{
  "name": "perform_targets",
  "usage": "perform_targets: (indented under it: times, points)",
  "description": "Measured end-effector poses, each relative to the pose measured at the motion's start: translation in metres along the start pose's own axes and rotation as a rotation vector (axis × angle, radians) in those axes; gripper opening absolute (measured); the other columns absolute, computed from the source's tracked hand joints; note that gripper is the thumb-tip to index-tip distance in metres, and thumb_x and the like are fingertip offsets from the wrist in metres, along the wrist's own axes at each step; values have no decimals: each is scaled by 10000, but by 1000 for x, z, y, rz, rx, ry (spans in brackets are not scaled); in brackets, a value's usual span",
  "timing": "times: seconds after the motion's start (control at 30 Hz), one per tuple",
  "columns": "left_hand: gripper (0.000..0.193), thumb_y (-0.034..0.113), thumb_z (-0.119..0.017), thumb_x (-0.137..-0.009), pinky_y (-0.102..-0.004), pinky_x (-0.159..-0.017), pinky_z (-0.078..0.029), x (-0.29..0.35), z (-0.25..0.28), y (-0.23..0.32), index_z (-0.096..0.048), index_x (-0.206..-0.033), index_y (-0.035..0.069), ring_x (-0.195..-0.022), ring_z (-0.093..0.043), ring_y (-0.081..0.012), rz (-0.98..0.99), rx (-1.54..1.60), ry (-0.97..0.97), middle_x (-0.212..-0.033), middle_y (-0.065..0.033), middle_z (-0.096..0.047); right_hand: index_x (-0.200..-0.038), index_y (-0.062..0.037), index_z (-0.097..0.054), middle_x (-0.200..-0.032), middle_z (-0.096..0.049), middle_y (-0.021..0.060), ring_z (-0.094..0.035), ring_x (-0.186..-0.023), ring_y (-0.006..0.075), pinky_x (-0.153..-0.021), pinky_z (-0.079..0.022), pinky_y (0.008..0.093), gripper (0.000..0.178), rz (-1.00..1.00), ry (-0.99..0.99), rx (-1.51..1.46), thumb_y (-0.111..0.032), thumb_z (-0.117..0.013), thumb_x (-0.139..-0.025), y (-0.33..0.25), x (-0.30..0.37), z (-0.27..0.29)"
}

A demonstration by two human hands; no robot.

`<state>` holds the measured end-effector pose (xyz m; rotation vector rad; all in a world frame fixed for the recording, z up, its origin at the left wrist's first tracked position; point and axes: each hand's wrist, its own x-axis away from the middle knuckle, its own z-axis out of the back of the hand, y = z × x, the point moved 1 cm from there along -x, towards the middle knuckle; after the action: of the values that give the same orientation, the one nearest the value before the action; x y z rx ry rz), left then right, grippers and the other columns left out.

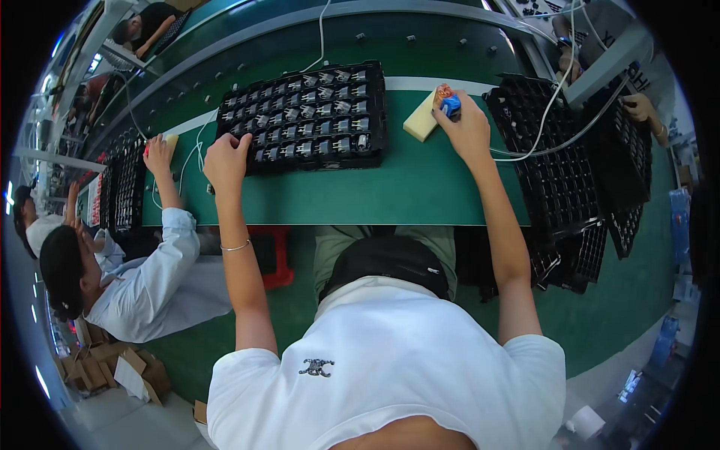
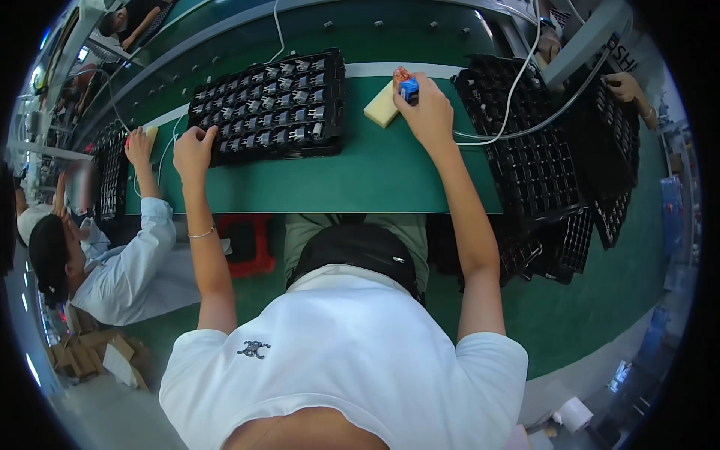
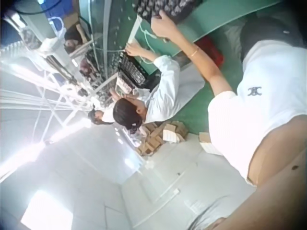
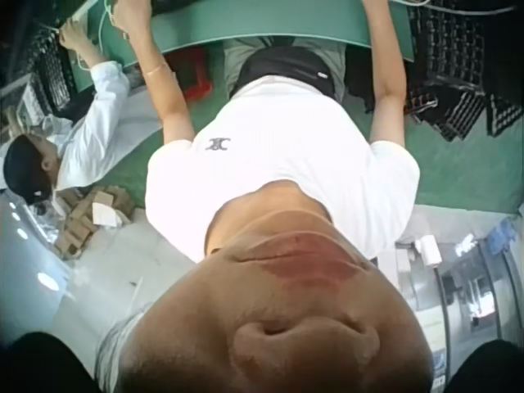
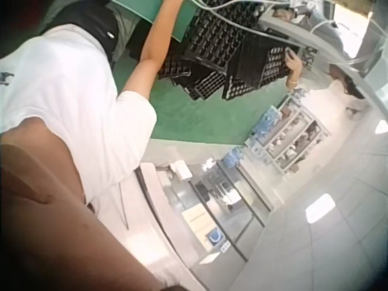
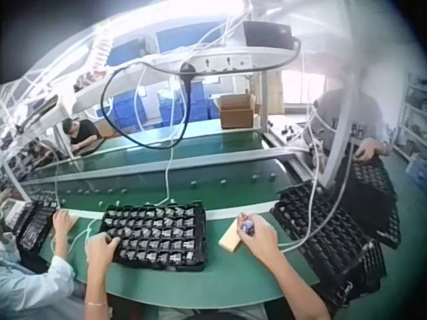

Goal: The recorder is assembling small electronic components by placing them from a tray into a holding fixture on a production line.

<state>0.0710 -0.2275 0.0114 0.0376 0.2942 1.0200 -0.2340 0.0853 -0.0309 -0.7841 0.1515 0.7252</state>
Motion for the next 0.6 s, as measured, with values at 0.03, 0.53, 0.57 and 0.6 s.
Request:
perform_targets:
  times: [0.03, 0.53, 0.57, 0.6]
  points:
    - [505, 543, -651, -828, -442, -668, -502, 0, -1, 4, -675, -784, 41, -776, -656, -342, -9, 4, 0, -770, -159, -680, -1061, -30, -606, -820, -647, 153, -652, -697, 295, -639, -500, 371, 404, 13, 10, -20, -312, -732, -800, 0, 0, -1]
    - [197, 107, -729, -847, -218, -591, -451, 9, -28, 15, -553, -883, 26, -614, -569, -81, -22, 859, 166, -699, -19, -595, -1126, -49, -632, -939, -670, 139, -668, -806, 312, -720, -526, 377, 451, -16, 3, -27, -286, -748, -760, -4, 0, 1]
    - [181, 63, -703, -862, -202, -591, -446, 14, -25, 28, -531, -912, 38, -614, -557, -67, -33, 1072, 92, -718, -11, -583, -1129, -51, -634, -964, -670, 136, -669, -829, 320, -731, -528, 381, 453, -48, -24, -21, -284, -749, -759, -2, 0, 2]
    - [183, 19, -677, -876, -186, -591, -440, 20, -23, 39, -509, -941, 50, -613, -545, -53, -42, 1283, 19, -737, -3, -570, -1129, -51, -634, -964, -670, 136, -669, -829, 320, -731, -528, 381, 453, -48, -24, -21, -284, -749, -759, -3, 0, 2]
